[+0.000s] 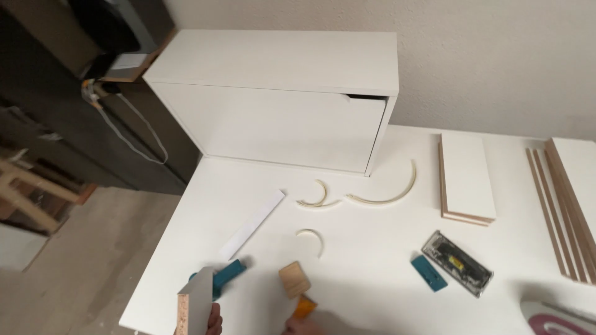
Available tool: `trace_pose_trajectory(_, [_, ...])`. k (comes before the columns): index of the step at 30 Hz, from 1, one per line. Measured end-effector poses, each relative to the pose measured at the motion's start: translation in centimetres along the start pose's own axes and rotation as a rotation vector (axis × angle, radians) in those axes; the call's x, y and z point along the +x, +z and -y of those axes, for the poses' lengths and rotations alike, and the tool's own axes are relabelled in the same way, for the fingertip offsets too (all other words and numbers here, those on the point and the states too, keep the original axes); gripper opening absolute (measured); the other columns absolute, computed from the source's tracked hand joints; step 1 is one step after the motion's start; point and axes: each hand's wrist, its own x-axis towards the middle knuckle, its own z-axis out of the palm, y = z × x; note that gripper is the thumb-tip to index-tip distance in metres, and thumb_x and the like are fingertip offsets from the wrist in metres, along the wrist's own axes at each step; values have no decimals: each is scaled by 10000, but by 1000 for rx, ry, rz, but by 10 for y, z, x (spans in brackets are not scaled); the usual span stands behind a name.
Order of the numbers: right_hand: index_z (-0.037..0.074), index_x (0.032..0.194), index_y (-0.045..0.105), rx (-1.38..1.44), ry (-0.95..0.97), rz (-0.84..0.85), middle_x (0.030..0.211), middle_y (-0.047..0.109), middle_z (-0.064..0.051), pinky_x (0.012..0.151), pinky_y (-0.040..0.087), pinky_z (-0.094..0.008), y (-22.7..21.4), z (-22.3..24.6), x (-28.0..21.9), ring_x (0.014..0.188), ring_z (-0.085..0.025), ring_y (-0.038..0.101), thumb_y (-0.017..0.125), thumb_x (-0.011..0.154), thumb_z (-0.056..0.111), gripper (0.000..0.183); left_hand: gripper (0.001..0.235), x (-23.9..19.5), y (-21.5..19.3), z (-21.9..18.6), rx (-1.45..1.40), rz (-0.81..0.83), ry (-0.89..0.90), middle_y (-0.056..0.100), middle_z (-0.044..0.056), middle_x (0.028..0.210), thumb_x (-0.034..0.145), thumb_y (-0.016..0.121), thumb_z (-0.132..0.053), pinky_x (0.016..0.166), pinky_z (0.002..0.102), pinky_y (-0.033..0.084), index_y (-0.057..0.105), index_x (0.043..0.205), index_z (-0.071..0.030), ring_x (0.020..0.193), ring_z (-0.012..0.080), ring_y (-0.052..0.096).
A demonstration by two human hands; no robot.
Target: Applying adhesive edge banding to wooden boards using an iron to heat the glue, followed by trimming and sanding the edges for a smooth finish.
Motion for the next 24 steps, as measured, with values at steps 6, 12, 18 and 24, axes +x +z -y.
trace_pose_trajectory(6, [253,1275,642,-13,-602,-488,1516,411,-123,945,488,-491,-92,97,-78,1271,-346,559,446,1004,134,355,536,14,-72,-38,-44,-54,-46,366,79,635,896,658,-526,492,337,262,471,838,-27,482,220,346])
trace_pose_trajectory(12, [24,1349,591,-237,-136,-1632,1291,666,-197,1129,425,-517,-186,-93,-64,1227,-398,604,466,969,272,471,675,94,-247,-28,140,-924,31,752,178,956,974,529,-699,617,387,525,691,1283,-121,750,272,682])
trace_pose_trajectory(18, [127,1385,510,-367,569,-1120,1153,618,-87,831,483,-470,-219,-218,-115,993,-334,631,532,826,83,561,634,212,21,-79,1851,-336,-610,640,20,1422,873,384,-713,1074,318,479,398,1491,-568,1310,197,663])
trace_pose_trajectory(24, [277,1520,483,1124,556,-1340,1392,664,-28,1003,517,-347,-115,-55,-271,1225,-212,647,666,876,298,669,801,370,200,31,2341,121,-532,719,102,982,893,407,-883,843,498,484,667,833,-128,1041,367,656])
